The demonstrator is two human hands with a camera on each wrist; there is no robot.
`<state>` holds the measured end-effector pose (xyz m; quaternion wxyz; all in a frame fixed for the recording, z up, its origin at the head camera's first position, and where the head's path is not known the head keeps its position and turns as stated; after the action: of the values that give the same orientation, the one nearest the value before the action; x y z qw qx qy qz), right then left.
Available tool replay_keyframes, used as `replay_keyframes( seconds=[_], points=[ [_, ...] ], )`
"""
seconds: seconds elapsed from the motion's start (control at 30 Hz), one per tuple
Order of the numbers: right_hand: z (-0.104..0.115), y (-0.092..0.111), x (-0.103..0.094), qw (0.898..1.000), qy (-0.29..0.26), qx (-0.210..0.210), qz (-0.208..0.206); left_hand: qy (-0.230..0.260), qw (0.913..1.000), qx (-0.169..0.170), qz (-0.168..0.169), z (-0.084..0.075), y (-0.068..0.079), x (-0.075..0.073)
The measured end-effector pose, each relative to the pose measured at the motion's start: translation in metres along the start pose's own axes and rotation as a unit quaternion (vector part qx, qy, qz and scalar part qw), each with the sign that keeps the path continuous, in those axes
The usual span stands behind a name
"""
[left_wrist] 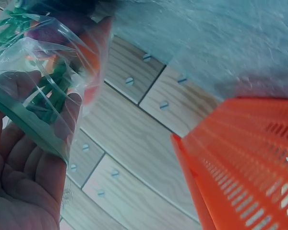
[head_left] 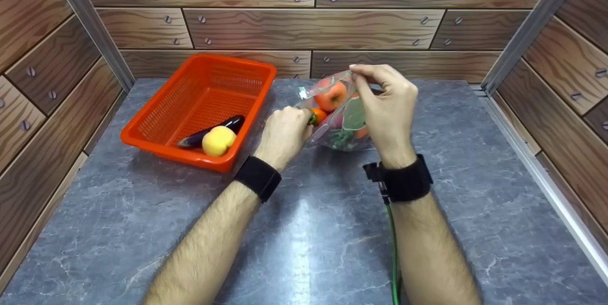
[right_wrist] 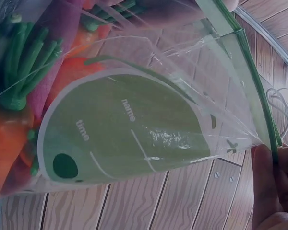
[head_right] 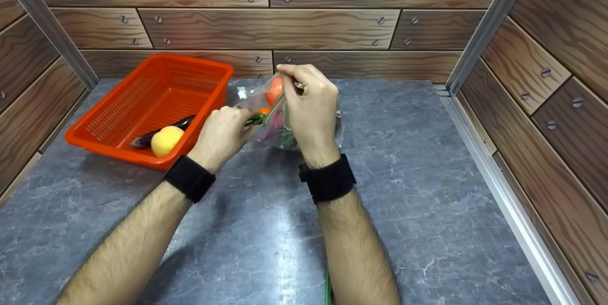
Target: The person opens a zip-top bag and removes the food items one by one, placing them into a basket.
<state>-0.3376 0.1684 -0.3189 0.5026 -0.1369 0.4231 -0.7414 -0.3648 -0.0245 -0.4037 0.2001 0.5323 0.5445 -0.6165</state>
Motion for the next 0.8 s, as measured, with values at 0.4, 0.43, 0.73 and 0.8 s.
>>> replay_keyframes(
  seconds=[0.4, 0.43, 0.73, 0.8],
  points=[
    [-0.003, -0.005, -0.013, 0.998, 0.01, 0.038, -0.04, 0.128, 0.9857, 0.042, 0.101, -0.008, -0.013, 0.001],
    [-0.005, -0.006, -0.014, 0.998, 0.016, 0.04, -0.043, 0.136, 0.9844, 0.041, 0.104, -0.008, -0.014, 0.0],
    [-0.02, -0.012, -0.024, 0.993, -0.051, 0.097, -0.052, 0.17, 0.9819, 0.04, 0.073, -0.001, -0.024, -0.022],
    [-0.022, -0.013, -0.025, 0.99, -0.068, 0.107, -0.054, 0.171, 0.9822, 0.048, 0.062, 0.0, -0.025, -0.027]
  ],
)
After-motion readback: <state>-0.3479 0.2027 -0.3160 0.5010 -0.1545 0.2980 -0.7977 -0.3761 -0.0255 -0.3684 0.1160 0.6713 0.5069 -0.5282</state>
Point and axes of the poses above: each hand's wrist, its own y-axis away from the middle knuckle, its own x-axis out of the palm, z = x × y, the point moved 4 cm from there along -y, towards the middle knuckle, and after that the axes turned 1 degree about -y, right-handed, at the moved point
